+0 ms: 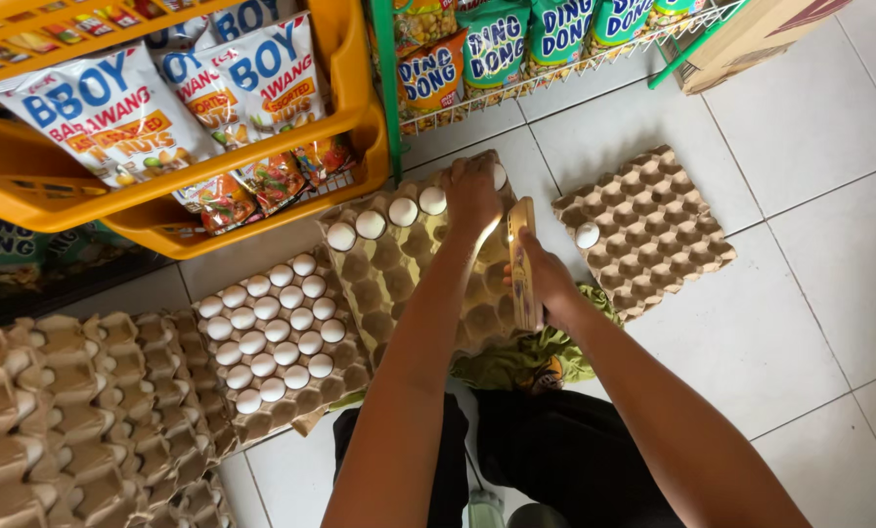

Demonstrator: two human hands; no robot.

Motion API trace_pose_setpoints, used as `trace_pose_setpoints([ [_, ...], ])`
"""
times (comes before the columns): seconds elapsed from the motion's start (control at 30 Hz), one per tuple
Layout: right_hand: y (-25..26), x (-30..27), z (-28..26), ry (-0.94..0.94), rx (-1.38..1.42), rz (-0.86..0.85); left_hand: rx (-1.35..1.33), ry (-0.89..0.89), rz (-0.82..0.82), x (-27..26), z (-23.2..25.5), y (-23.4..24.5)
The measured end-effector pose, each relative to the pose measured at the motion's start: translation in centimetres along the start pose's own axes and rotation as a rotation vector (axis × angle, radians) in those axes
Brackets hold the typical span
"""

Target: The person sits on the floor and uses a smartphone flashlight to inspect eggs one by one. They pick up each egg from a tray, hold it against the light to check its interior, and then place it back into the tray. The process is repeated for multiple eggs across several trays.

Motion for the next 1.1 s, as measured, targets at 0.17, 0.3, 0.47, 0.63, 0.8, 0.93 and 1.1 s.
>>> trace_pose_setpoints([
  [0.17, -0.1, 0.0, -0.7, 0.022, -0.013, 0.005, -0.001, 0.006, -0.037, 0.2, -0.3, -1.4],
  [0.3, 0.4, -0.3, -1.4, 0.064, 0.02, 0.015, -0.184, -0.07, 0.077, 0.5, 0.1, 1.1],
  [0.47, 1.0, -2.1, -2.3, 0.073, 0.072, 0.002, -0.479, 0.042, 0.133, 1.0, 0.8, 6.4],
  [0.63, 0.7, -5.8, -3.7, 0.085, 0.06, -0.067, -0.694, 0.002, 0.098, -1.1, 3.8, 14.7],
  [0.8, 0.7, -11.4, -4.8, 0.154, -0.118, -0.1, -0.808, 0.134, 0.189, -5.4, 7.8, 22.3],
  [0.93, 0.2, -15.6, -5.4, 0.279, -0.203, -0.166, -0.705, 0.103, 0.249, -7.1, 10.6, 26.3],
  [1.1, -0.5, -18.7, -5.6, 0.343, -0.317, -0.189, -0.599, 0.153, 0.307, -8.6, 12.4, 28.1],
])
Point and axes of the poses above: each hand's wrist, its own x-axis towards the middle knuckle, its own y-axis out of the back of the hand, z = x × y, the point moved 7 cm from there along x, towards the middle knuckle, and after that the axes turned 14 degrees about -y, right-handed, at the moved point
